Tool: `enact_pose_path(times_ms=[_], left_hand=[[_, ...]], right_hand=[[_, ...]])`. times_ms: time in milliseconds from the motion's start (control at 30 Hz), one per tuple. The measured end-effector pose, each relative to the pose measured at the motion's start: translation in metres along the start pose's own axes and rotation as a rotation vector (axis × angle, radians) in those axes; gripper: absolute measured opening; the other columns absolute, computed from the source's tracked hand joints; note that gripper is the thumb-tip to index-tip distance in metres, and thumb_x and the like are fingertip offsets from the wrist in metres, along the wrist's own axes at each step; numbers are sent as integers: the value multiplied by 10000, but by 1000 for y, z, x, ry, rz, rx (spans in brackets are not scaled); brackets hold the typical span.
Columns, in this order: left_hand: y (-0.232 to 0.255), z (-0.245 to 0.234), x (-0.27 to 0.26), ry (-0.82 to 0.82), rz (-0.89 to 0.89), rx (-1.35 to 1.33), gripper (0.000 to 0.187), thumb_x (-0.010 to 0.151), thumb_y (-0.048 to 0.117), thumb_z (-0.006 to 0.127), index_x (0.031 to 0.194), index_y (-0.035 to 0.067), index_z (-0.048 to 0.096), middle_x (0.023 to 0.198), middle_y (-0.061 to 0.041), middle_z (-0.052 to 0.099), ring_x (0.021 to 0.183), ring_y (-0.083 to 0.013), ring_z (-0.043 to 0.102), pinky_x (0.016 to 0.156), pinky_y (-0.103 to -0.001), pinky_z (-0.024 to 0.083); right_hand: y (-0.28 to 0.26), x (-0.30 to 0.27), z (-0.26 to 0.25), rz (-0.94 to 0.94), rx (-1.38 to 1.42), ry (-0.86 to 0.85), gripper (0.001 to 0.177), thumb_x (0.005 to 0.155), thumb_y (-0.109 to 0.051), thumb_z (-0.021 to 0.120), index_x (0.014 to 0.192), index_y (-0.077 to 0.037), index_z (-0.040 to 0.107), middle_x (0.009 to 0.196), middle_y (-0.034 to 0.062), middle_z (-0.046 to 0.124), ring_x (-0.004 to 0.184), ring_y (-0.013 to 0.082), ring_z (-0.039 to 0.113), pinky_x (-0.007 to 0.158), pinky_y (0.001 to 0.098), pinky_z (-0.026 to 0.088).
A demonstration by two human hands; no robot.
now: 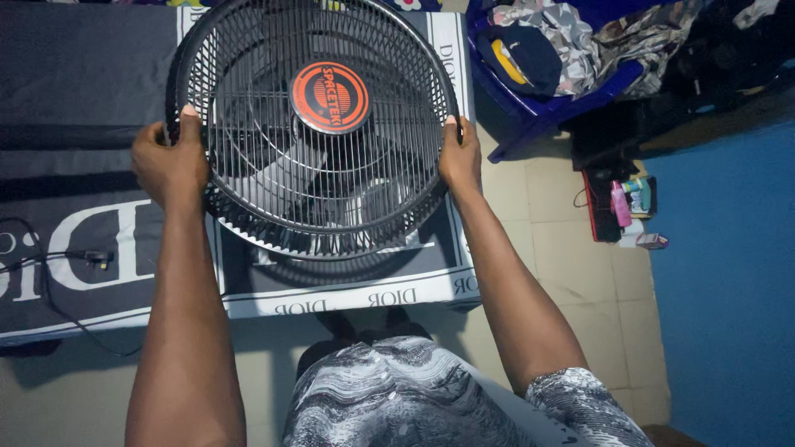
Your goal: The person reassembles an electric fan by hand. They place the fan blade onto the motor hub, secure it with the central cap, and then attach the front grille, aligning and pressing it into place.
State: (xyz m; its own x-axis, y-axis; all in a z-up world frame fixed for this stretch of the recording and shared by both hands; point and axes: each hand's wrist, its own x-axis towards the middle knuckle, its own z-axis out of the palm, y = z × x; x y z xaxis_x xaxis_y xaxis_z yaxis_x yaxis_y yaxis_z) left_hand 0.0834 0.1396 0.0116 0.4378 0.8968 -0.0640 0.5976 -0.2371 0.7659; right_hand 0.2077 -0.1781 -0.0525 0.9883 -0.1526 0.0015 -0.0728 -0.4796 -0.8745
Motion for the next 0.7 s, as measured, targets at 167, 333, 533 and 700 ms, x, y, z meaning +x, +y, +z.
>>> enact_pose_path(times_ms=[167,333,533,700], left_hand=[[-7,3,-2,-19,70,-71,626,750,469,635,1149,10,484,1164,-172,498,1075,-299,481,906,-371,357],[-22,9,-27,-29,15,-227,728,786,430,638,1279,-9,331,1303,-196,377,1203,-307,380,992,-360,297],[-26,9,-89,-61,-102,-667,801,731,341,648,1335,33,221,1357,-159,315,1216,-259,395,988,-326,345],[-22,7,-130,-20,-111,-617,845,766,344,648,1366,37,139,1405,-162,224,1278,-263,283,1027,-317,243]], right_hand=[[-7,-3,-2,53,-58,4,463,860,-400,421,1155,-52,495,1103,148,560,1026,264,530,868,328,383],[-10,-3,-1,129,-48,-16,512,836,-425,419,1182,-51,471,1109,170,557,1018,288,545,863,335,402],[2,0,0,142,-64,-29,561,825,-448,442,1199,-30,441,1139,185,531,1059,295,517,885,342,382],[9,-10,-2,80,-137,-25,605,815,-473,465,1207,-13,424,1128,206,522,1049,326,511,880,362,381]])
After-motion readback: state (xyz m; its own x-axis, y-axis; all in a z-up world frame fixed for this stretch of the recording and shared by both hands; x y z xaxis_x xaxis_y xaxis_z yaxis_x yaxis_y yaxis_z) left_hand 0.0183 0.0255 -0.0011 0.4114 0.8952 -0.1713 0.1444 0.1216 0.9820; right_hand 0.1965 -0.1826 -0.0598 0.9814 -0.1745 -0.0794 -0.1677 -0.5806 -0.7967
